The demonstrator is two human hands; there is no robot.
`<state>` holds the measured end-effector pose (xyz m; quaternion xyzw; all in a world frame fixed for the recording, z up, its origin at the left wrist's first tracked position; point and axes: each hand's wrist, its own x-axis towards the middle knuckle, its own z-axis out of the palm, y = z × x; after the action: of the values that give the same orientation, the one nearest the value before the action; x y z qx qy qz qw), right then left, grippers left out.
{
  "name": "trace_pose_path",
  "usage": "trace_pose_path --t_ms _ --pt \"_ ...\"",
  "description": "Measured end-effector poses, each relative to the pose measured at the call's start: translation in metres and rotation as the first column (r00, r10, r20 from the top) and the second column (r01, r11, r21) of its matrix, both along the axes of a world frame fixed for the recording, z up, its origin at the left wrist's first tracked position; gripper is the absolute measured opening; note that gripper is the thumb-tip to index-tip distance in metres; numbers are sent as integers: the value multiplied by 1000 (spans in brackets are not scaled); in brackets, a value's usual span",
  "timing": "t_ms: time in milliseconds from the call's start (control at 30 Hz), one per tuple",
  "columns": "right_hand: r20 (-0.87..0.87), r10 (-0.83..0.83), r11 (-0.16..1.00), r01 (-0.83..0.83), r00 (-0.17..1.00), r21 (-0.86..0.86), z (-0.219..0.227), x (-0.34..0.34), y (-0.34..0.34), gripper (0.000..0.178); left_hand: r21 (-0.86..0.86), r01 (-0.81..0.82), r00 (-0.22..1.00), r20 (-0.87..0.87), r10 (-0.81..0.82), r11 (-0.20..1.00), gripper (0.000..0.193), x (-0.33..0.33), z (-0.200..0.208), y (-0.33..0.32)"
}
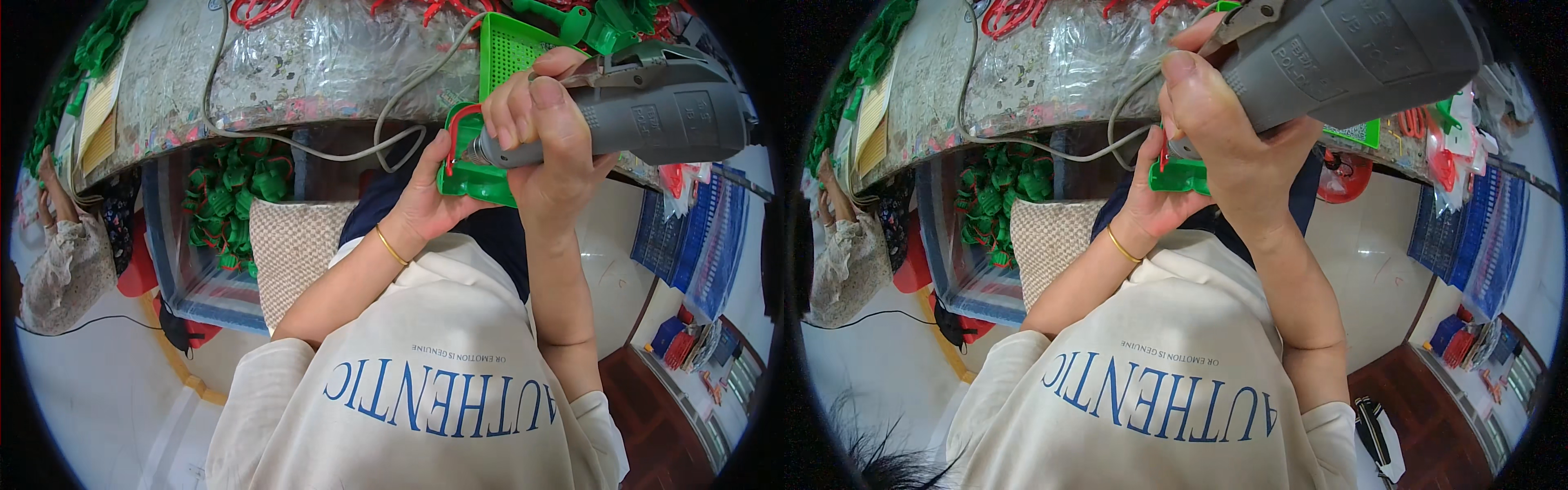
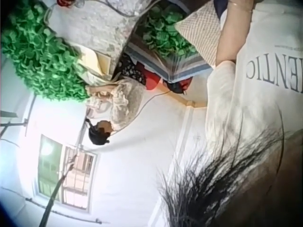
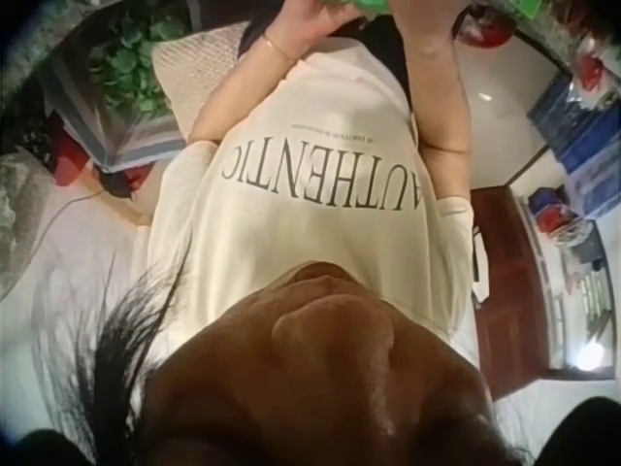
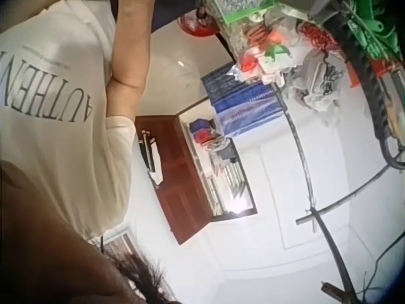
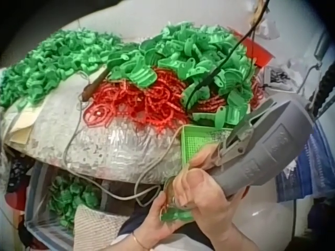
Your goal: Assembling red and green plastic components using a handheld heat tool at a workbench.
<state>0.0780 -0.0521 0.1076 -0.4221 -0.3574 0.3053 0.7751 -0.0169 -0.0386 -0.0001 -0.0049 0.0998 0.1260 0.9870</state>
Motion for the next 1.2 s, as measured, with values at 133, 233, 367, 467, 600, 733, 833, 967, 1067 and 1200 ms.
trace_pose_path --t_ms 133,233,367,467,600,733,833,967,1067,1200 --pt "0 9 1000 -9 1000 -19 -2 2 0 17 -29 -7 1000 -4 7 1000 71 0 0 0" --pt "14 17 1000 -16 1000 -11 -4 1 0 16 -65 0 1000 10 0 998 70 -1 0 -1" --pt "67 63 997 -65 996 36 -4 0 -1 14 -48 -2 1000 -15 1 999 69 -4 1 -2" --pt "175 5 997 8 985 -74 -2 -1 -4 15 -29 7 999 -34 -8 1000 66 -6 2 1" --pt "215 57 998 -51 975 -33 -5 4 -5 15 13 21 997 -71 -20 1000 60 -9 6 4" --pt "256 95 993 -112 962 50 -9 7 -5 16 93 12 1000 -25 -10 996 58 -8 6 11" --pt "270 55 995 -74 961 62 -17 8 -10 21 118 37 987 -159 -18 992 54 -10 17 6" --pt "51 300 949 -304 952 87 8 13 -6 23 198 -3 973 -224 48 980 50 -27 18 19" --pt "34 171 978 -174 985 113 40 27 -5 22 188 -97 970 -202 135 977 66 -62 23 34" --pt "84 -23 1000 23 996 -6 77 60 -7 25 -5 -394 910 -142 389 919 67 -140 -2 59"
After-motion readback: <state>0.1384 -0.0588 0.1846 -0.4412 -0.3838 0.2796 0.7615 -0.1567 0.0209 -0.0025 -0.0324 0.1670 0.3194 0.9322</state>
